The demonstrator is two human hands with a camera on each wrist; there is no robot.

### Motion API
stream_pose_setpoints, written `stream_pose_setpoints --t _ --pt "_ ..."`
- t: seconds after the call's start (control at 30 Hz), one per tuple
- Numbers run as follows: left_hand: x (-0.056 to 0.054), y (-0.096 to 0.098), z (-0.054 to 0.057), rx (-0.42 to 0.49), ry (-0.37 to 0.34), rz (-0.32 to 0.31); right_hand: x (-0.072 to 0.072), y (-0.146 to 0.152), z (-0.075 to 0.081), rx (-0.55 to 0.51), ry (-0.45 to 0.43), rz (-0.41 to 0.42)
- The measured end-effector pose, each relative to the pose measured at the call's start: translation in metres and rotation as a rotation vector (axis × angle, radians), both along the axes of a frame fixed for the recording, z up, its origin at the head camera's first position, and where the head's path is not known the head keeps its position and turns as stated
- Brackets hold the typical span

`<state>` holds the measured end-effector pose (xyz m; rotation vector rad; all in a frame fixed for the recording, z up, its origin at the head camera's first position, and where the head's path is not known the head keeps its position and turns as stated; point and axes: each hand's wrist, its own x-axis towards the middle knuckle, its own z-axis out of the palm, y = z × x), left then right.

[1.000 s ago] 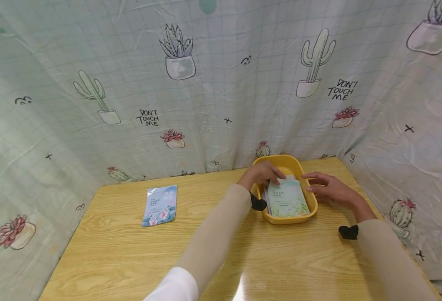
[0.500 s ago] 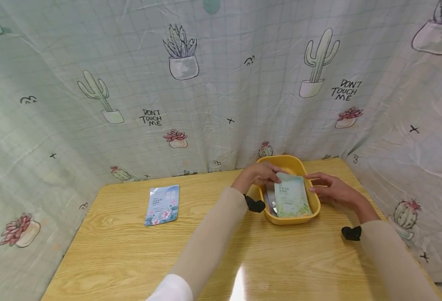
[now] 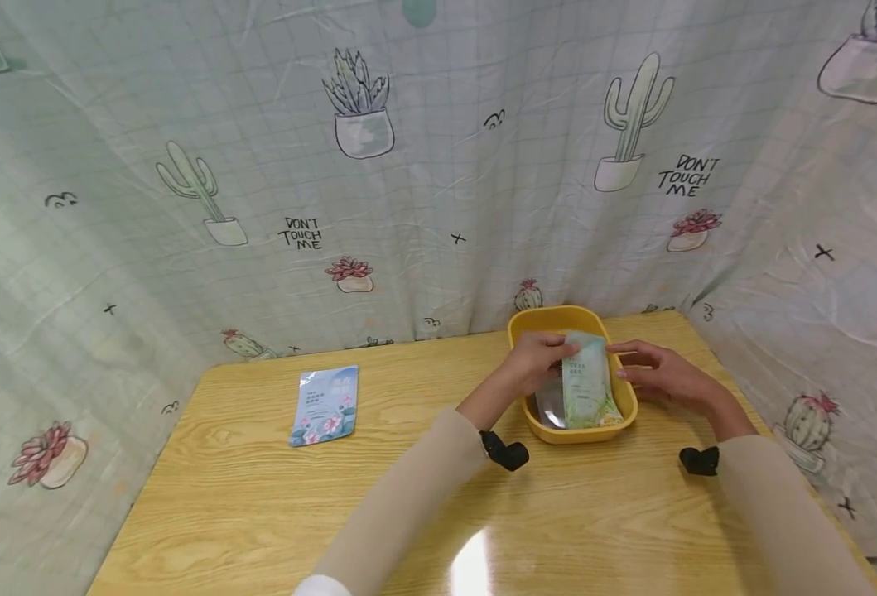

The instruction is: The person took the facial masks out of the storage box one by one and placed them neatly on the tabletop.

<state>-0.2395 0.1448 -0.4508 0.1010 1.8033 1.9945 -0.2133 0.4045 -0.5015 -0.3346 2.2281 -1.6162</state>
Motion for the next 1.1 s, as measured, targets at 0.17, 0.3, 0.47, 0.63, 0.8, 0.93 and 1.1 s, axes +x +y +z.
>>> stream_pose_setpoints --t 0.17,0.3,0.47,0.63,0.8,0.93,1.1 --pt "0.010 -0.003 -0.001 -0.014 0.005 -0.068 -0.002 0.001 -0.002 -0.024 0.002 0.004" --pt "0.014 -0.011 -0.004 -0.072 0.079 -0.036 0.000 0.002 -0.002 -0.023 0.007 0.002" --pt "0.010 -0.021 -0.003 -0.079 0.123 0.013 0.001 -0.001 -0.001 -0.030 0.001 -0.005" --pt "0.000 -0.036 0.001 0.028 0.126 -0.035 0.001 -0.003 0.000 -0.032 -0.005 -0.019" --pt "-0.009 -0.053 0.010 0.151 0.111 -0.106 -0.001 -0.002 -0.001 -0.037 -0.003 -0.011" --pt "-0.013 -0.066 0.015 0.229 0.085 -0.092 -0.002 -0.002 -0.002 -0.032 -0.003 -0.009" --pt "-0.017 -0.083 0.020 0.251 0.067 -0.057 -0.002 -0.002 -0.002 -0.028 -0.003 -0.011"
